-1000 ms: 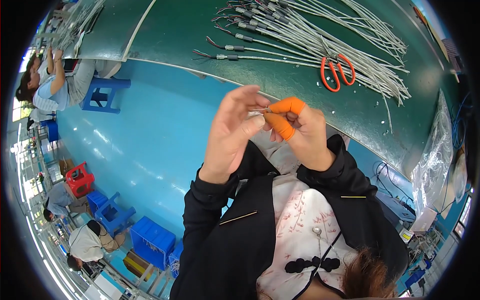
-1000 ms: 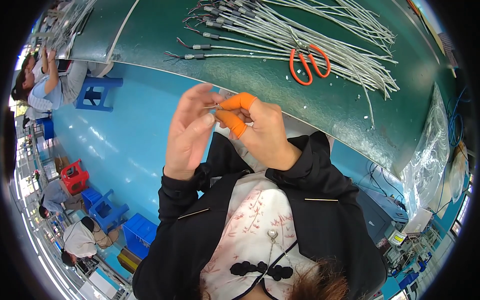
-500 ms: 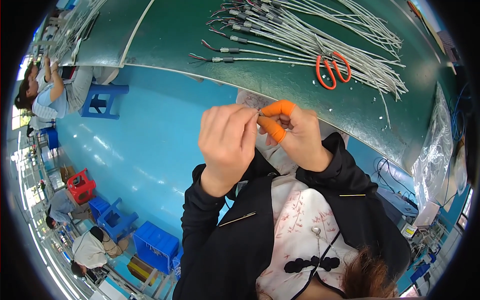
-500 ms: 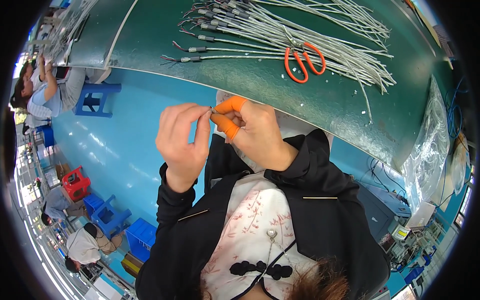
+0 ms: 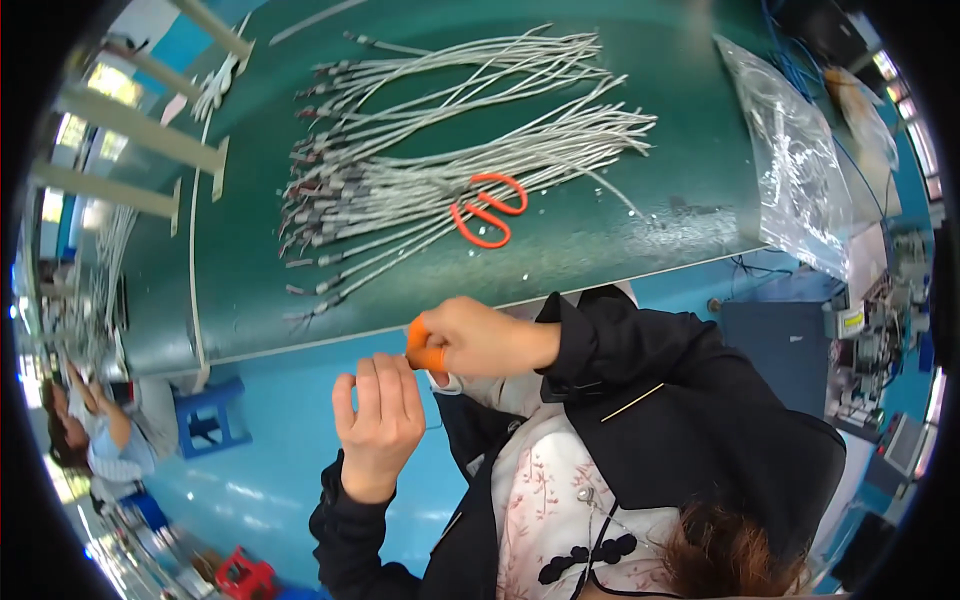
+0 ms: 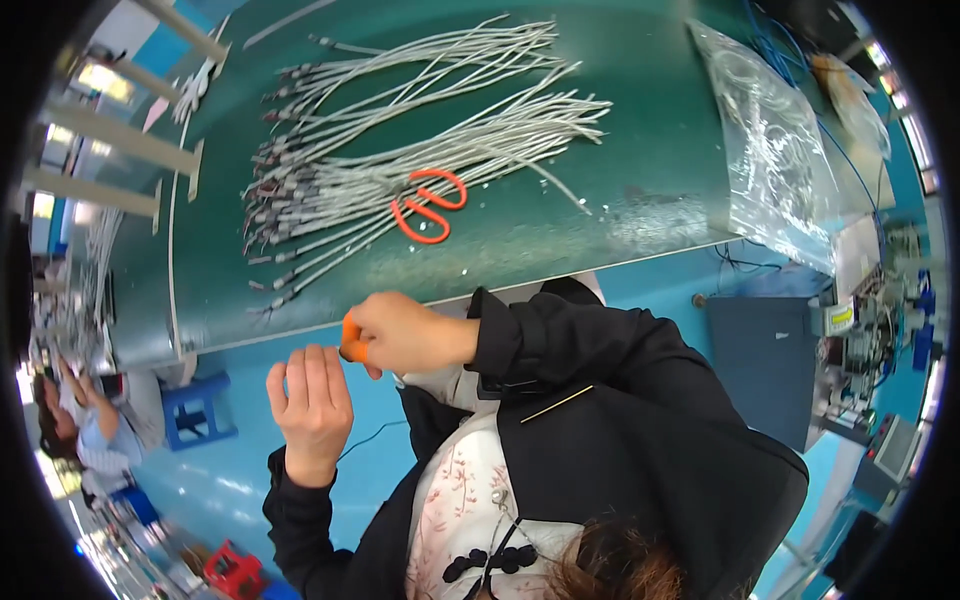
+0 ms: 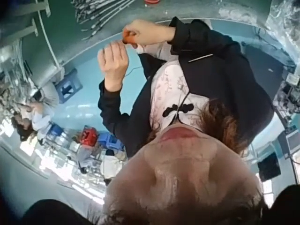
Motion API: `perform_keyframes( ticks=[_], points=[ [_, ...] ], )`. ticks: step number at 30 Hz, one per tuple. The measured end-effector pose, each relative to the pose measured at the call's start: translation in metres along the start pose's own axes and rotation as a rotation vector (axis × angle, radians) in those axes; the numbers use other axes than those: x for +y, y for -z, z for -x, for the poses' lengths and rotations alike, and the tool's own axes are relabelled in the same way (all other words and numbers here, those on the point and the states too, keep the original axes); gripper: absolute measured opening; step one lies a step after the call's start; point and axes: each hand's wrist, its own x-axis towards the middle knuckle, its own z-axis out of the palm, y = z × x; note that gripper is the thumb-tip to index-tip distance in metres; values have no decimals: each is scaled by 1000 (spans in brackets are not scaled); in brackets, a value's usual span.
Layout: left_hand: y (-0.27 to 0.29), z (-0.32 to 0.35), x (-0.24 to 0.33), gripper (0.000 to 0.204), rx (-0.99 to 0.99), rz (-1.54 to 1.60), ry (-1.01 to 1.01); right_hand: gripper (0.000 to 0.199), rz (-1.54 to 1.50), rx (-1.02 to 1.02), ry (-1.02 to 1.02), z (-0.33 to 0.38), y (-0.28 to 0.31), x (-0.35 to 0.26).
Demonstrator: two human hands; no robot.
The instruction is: The person picks up a cable, uses shears to trim the end, and then peels back the outer casing by hand. This process is repeated with a second cable.
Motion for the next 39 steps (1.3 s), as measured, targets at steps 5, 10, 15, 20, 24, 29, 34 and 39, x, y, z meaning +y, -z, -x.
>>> perform_keyframes(
  ticks=[5, 10, 15, 20, 24, 29, 34, 39],
  points=[
    [12, -13, -10, 7, -181, -83, -108, 17, 457, 237, 376, 1, -12, 2],
    [37, -23, -22, 5, -397, -31, -127, 15, 529, 245, 701, -18, -23, 16],
    [75, -18, -47, 3, -755, 448, -15, 15, 507, -39, 901, -23, -37, 23],
    [76, -3, -69, 7, -799, 997, 201, 14, 258, -215, 915, -11, -50, 20],
    [69, 2, -69, 11, -660, 1131, 446, 13, 125, -161, 698, 4, -48, 0],
    [58, 1, -43, 12, -163, 511, 468, 13, -343, 3, 234, 8, -34, -30],
    [39, -25, -13, 11, 168, 691, 628, 17, -425, 139, 305, 0, 0, -41],
    [1, -4, 15, 11, -56, 1560, 920, 20, -458, 56, 345, 9, 32, -70]
  ],
)
